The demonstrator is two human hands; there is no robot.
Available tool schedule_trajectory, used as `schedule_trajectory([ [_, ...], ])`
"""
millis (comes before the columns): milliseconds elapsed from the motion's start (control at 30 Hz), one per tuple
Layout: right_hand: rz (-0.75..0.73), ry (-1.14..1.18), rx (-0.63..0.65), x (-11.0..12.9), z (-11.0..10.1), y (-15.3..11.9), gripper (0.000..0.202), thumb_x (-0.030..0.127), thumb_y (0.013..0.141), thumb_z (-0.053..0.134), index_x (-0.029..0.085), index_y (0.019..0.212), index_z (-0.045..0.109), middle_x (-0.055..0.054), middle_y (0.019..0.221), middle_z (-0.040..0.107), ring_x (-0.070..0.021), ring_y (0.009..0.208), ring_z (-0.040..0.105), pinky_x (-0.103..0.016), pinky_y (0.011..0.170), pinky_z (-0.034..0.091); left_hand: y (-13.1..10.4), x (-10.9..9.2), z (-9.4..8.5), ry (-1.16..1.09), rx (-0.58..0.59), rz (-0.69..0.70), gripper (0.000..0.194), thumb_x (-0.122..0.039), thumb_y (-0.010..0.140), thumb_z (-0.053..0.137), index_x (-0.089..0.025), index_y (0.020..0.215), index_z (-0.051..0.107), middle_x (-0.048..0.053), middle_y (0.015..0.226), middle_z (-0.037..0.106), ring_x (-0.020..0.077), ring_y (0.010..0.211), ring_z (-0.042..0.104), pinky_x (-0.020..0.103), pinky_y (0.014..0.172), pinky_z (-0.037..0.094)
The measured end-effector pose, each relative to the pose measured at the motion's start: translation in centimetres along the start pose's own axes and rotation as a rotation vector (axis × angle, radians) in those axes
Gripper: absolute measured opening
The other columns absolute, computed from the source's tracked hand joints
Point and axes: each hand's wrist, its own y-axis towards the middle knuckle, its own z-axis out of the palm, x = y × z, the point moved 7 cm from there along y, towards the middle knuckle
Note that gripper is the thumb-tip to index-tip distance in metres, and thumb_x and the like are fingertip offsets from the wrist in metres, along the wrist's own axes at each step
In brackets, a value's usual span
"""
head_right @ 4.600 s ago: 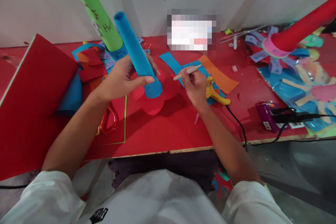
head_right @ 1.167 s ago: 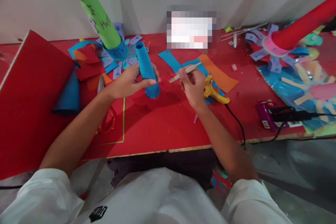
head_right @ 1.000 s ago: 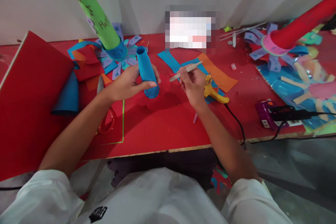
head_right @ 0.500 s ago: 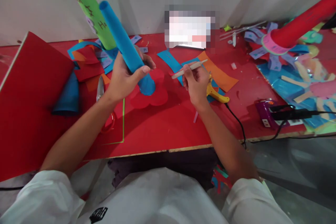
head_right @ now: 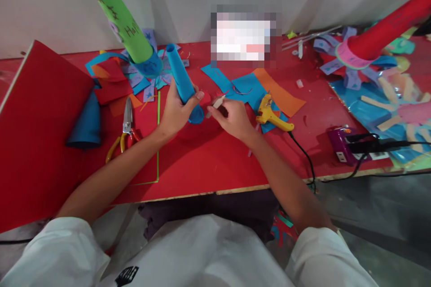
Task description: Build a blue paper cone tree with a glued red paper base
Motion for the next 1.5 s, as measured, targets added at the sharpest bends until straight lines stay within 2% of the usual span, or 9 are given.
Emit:
schedule_trajectory([
  [167, -0.048, -0.020, 0.137, 0.3, 2.5, 0.1, 0.043, 0.060, 0.100, 0.059, 0.026, 0.076, 0.067, -0.005, 0.079, 0.075, -0.0210, 0.070, 0.065, -0.035, 0.068, 0.046, -0.1, 0.2, 0.1, 0.001, 0.008, -0.002, 0.027, -0.044, 0.098, 0.070, -0.028, 0.108, 0.050, -0.001, 0.092, 0.057, 0.0144, 0.077, 0.060, 0.033, 0.072, 0.052],
  [333, -0.026, -0.059, 0.025, -0.3, 1.9, 0.3, 0.036, 0.053, 0.100, 0.062, 0.026, 0.077, 0.068, -0.006, 0.081, 0.075, -0.0214, 0.070, 0.064, -0.035, 0.069, 0.047, -0.1, 0.0, 0.1, 0.004, 0.020, 0.017, 0.026, -0.044, 0.099, 0.068, -0.028, 0.107, 0.048, -0.001, 0.092, 0.056, 0.0149, 0.078, 0.059, 0.035, 0.075, 0.050],
  [633, 0.002, -0.016, 0.015, -0.7, 2.2, 0.8, 0.039, 0.057, 0.101, 0.061, 0.027, 0.077, 0.066, -0.007, 0.082, 0.074, -0.0247, 0.077, 0.068, -0.038, 0.074, 0.050, 0.0, -0.1, 0.0, -0.002, 0.007, 0.027, 0.024, -0.038, 0.098, 0.071, -0.028, 0.106, 0.051, -0.002, 0.091, 0.057, 0.0143, 0.078, 0.060, 0.035, 0.076, 0.052],
  [767, 0.080, 0.048, -0.043, -1.2, 1.1, 0.9, 0.046, 0.068, 0.098, 0.060, 0.027, 0.078, 0.065, -0.003, 0.069, 0.066, -0.0207, 0.064, 0.062, -0.036, 0.065, 0.047, 0.0, -0.8, -0.1, -0.013, -0.006, 0.050, 0.025, -0.039, 0.097, 0.071, -0.027, 0.102, 0.050, -0.002, 0.091, 0.058, 0.0148, 0.080, 0.060, 0.034, 0.078, 0.053],
  [933, 0.304, 0.425, -0.229, -3.1, -1.0, 0.6, 0.053, 0.081, 0.086, 0.067, 0.028, 0.083, 0.064, 0.003, 0.061, 0.056, -0.0134, 0.046, 0.046, -0.030, 0.041, 0.033, 0.1, -1.3, -0.2, 0.017, 0.006, 0.079, 0.028, -0.048, 0.099, 0.068, -0.027, 0.105, 0.051, -0.001, 0.092, 0.059, 0.0160, 0.083, 0.061, 0.035, 0.078, 0.052],
  [1067, 0.371, 0.509, -0.283, -4.0, -1.5, 0.6, 0.055, 0.082, 0.083, 0.069, 0.027, 0.077, 0.061, 0.002, 0.062, 0.055, -0.0122, 0.045, 0.044, -0.028, 0.037, 0.030, 0.1, -1.3, -0.3, 0.051, 0.020, 0.066, 0.031, -0.055, 0.100, 0.063, -0.028, 0.111, 0.052, 0.001, 0.095, 0.060, 0.0177, 0.087, 0.062, 0.037, 0.080, 0.052],
  [1233, 0.357, 0.578, -0.319, -4.4, -1.6, 0.5, 0.051, 0.076, 0.084, 0.073, 0.027, 0.077, 0.062, 0.002, 0.064, 0.055, -0.0117, 0.045, 0.044, -0.029, 0.036, 0.030, 0.3, -1.8, -0.5, 0.051, 0.039, 0.086, 0.036, -0.061, 0.101, 0.059, -0.031, 0.120, 0.051, 0.002, 0.099, 0.061, 0.0200, 0.093, 0.064, 0.039, 0.081, 0.053],
  [1367, 0.314, 0.557, -0.325, -4.6, -2.1, 0.6, 0.049, 0.076, 0.089, 0.067, 0.028, 0.080, 0.062, 0.003, 0.064, 0.055, -0.0122, 0.044, 0.046, -0.029, 0.036, 0.030, 1.3, -2.8, -1.5, 0.009, 0.019, 0.113, 0.044, -0.068, 0.101, 0.056, -0.035, 0.128, 0.047, 0.002, 0.102, 0.061, 0.0212, 0.096, 0.067, 0.042, 0.082, 0.054],
  [1500, 0.319, 0.470, -0.303, -5.2, -2.6, 0.8, 0.053, 0.084, 0.090, 0.056, 0.031, 0.082, 0.057, 0.003, 0.064, 0.057, -0.0153, 0.046, 0.049, -0.032, 0.039, 0.031, 3.1, -3.0, -4.1, -0.096, -0.074, 0.179, 0.039, -0.066, 0.106, 0.053, -0.043, 0.132, 0.036, -0.002, 0.098, 0.059, 0.0173, 0.101, 0.066, 0.042, 0.087, 0.054],
])
